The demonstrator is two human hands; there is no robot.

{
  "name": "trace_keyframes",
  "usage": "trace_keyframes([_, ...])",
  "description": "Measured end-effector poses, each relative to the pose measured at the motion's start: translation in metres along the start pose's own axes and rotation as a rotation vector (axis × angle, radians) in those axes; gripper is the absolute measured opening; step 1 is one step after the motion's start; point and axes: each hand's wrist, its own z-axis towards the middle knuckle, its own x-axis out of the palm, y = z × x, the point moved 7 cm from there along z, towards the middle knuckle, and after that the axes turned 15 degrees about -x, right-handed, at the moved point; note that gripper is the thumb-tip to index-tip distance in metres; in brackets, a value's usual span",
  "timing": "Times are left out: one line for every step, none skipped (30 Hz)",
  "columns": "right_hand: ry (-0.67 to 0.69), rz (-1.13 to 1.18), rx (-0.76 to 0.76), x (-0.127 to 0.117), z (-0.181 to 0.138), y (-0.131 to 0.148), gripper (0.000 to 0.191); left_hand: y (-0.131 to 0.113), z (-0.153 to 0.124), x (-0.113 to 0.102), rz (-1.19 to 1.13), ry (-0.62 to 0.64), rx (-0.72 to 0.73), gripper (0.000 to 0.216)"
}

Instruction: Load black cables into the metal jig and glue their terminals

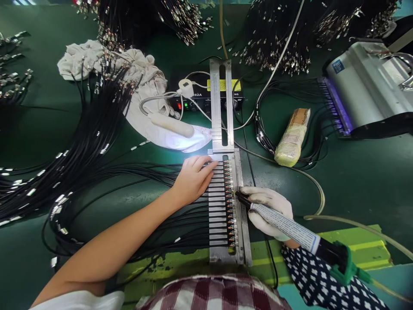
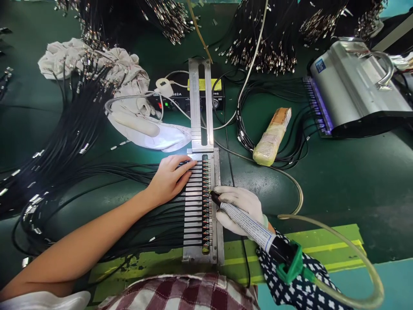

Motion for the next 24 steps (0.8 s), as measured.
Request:
trace_keyframes([-0.003, -0.003, -0.007, -0.002, -0.001, 0.002, 0.021, 0.0, 0.0, 0.0, 0.0, 0.001, -0.002, 0.032])
trace_keyframes([-0.007, -0.007, -0.016, -0.003, -0.001, 0.005, 0.022, 0.0, 0.0, 0.0, 0.0, 0.003, -0.002, 0.032])
trace_keyframes([-0.01, -0.01, -0.024, -0.004, -0.002, 0.007, 0.023, 0.0, 0.0, 0.0, -0.001, 0.005, -0.001, 0.032])
trace_keyframes([-0.012, -0.012, -0.031, -0.005, -0.003, 0.01, 0.023, 0.0, 0.0, 0.0, -0.002, 0.005, 0.0, 0.032])
trace_keyframes([-0.008, -0.009, -0.034, -0.005, -0.004, 0.011, 0.023, 0.0, 0.0, 0.0, -0.003, 0.004, 0.0, 0.032])
trace_keyframes([-0.001, -0.003, -0.033, -0.005, -0.004, 0.013, 0.022, 0.0, 0.0, 0.0, -0.004, 0.002, 0.0, 0.032])
trace_keyframes([0.009, 0.004, -0.029, -0.003, -0.004, 0.013, 0.021, 0.0, 0.0, 0.0, -0.004, 0.0, 0.0, 0.032])
trace_keyframes([0.02, 0.011, -0.023, -0.002, -0.004, 0.013, 0.02, 0.0, 0.0, 0.0, -0.004, -0.002, -0.001, 0.032])
trace_keyframes([0.03, 0.018, -0.017, 0.0, -0.004, 0.013, 0.019, 0.0, 0.0, 0.0, -0.004, -0.002, -0.001, 0.032])
trace_keyframes([0.036, 0.022, -0.011, 0.001, -0.004, 0.012, 0.019, 0.0, 0.001, 0.0, -0.005, -0.002, -0.003, 0.032])
trace_keyframes([0.038, 0.024, -0.007, 0.002, -0.004, 0.011, 0.019, 0.0, 0.001, 0.0, -0.006, 0.0, -0.004, 0.032])
trace_keyframes([0.036, 0.024, -0.004, 0.002, -0.003, 0.01, 0.018, 0.0, 0.001, 0.0, -0.008, 0.003, -0.007, 0.032])
trace_keyframes([0.035, 0.022, -0.002, 0.002, -0.003, 0.01, 0.018, 0.0, 0.001, 0.0, -0.01, 0.005, -0.008, 0.032])
trace_keyframes([0.034, 0.018, 0.0, 0.002, -0.003, 0.009, 0.018, 0.0, 0.001, 0.0, -0.009, 0.005, -0.008, 0.032])
trace_keyframes([0.036, 0.015, 0.002, 0.002, -0.003, 0.009, 0.018, 0.0, 0.0, 0.0, -0.007, 0.003, -0.006, 0.032])
trace_keyframes([0.036, 0.011, 0.005, 0.002, -0.003, 0.008, 0.018, 0.0, 0.0, -0.001, -0.004, 0.002, -0.003, 0.032])
trace_keyframes([0.036, 0.007, 0.009, 0.002, -0.003, 0.008, 0.018, -0.001, 0.0, -0.001, -0.001, -0.001, 0.0, 0.032])
trace_keyframes([0.035, 0.003, 0.014, 0.002, -0.003, 0.008, 0.018, -0.001, 0.0, -0.001, 0.001, -0.003, 0.003, 0.032])
trace_keyframes([0.032, 0.001, 0.019, 0.002, -0.003, 0.008, 0.018, -0.001, 0.0, -0.001, 0.002, -0.003, 0.004, 0.032])
trace_keyframes([0.029, 0.001, 0.022, 0.002, -0.003, 0.007, 0.018, -0.001, 0.0, -0.001, 0.0, -0.002, 0.005, 0.032])
trace_keyframes([0.028, 0.003, 0.023, 0.002, -0.003, 0.007, 0.018, -0.001, 0.0, -0.001, -0.002, 0.0, 0.006, 0.032])
trace_keyframes([0.028, 0.005, 0.023, 0.002, -0.003, 0.007, 0.018, -0.001, 0.0, -0.001, -0.004, 0.0, 0.007, 0.032])
trace_keyframes([0.029, 0.007, 0.022, 0.002, -0.003, 0.007, 0.018, -0.001, 0.001, -0.002, -0.005, 0.0, 0.007, 0.032])
trace_keyframes([0.028, 0.009, 0.021, 0.002, -0.003, 0.007, 0.018, -0.001, 0.001, -0.002, -0.005, -0.001, 0.009, 0.031])
